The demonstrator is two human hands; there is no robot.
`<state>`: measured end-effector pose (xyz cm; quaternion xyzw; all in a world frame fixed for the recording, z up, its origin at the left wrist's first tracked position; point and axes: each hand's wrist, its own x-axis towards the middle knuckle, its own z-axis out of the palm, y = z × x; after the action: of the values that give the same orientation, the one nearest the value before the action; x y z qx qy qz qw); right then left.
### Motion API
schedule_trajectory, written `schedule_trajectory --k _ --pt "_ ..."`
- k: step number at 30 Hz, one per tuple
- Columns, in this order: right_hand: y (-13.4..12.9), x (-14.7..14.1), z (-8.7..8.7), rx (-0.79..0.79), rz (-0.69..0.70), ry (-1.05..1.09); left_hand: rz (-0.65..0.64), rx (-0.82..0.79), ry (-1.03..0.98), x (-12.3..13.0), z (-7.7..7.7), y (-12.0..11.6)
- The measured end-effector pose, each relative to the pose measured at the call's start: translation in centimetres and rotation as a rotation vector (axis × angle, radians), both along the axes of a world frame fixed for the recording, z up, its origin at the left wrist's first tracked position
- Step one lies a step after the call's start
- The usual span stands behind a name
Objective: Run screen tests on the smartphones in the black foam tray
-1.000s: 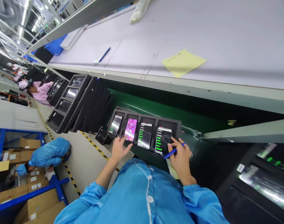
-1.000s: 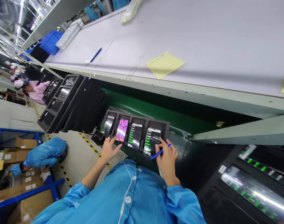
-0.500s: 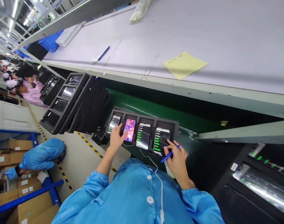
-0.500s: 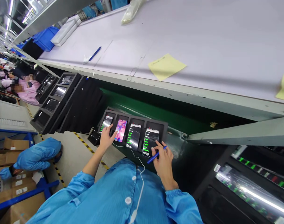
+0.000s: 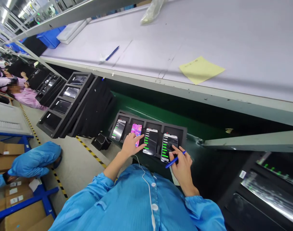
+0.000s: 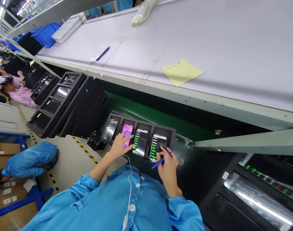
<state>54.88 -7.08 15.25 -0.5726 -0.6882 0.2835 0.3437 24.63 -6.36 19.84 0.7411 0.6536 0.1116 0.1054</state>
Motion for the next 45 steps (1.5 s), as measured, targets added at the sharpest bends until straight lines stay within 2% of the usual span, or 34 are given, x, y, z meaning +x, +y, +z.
schedule_trajectory --k 4,6,8,12,14,16,20,23,26,36,45 --pt "-1.0 0.2 -0.3 -0.01 -0.045 -0.01 0.11 0.011 -0.014 -2.3 0.3 -2.5" --pt "-1.4 0.2 -0.6 -0.009 -0.059 -0.011 0.11 -0.025 -0.011 -3.1 0.2 -3.7" --pt "-1.6 0.0 -0.8 -0.013 -0.073 -0.014 0.096 -0.077 0.007 -3.3 -0.1 -3.9" --pt "-1.5 -0.5 -0.6 -0.028 -0.085 -0.028 0.143 -0.117 0.061 -2.4 0.0 -1.2" --pt "-1.3 -0.8 -0.3 -0.026 -0.081 -0.037 0.173 -0.091 0.053 -2.1 0.6 0.4" --pt "-1.2 -1.0 0.0 -0.017 -0.079 -0.043 0.179 -0.065 0.028 -2.4 1.3 1.0" --pt "-1.7 -1.3 -0.1 -0.008 -0.094 -0.045 0.115 -0.076 -0.003 -3.8 1.8 -1.2" --pt "-2.4 -1.6 -0.5 -0.016 -0.111 -0.042 0.069 -0.107 0.004 -4.4 1.2 -3.6" --pt "-2.8 -2.0 -0.7 -0.036 -0.116 -0.051 0.048 -0.138 0.039 -4.4 0.4 -4.8" --pt "-3.1 -3.6 -0.2 -0.038 -0.162 -0.073 0.038 -0.129 -0.004 -5.9 -0.1 -5.1" --pt "-4.8 -5.0 0.3 -0.001 -0.235 -0.065 -0.083 -0.099 -0.076 -6.8 -0.1 -3.8"
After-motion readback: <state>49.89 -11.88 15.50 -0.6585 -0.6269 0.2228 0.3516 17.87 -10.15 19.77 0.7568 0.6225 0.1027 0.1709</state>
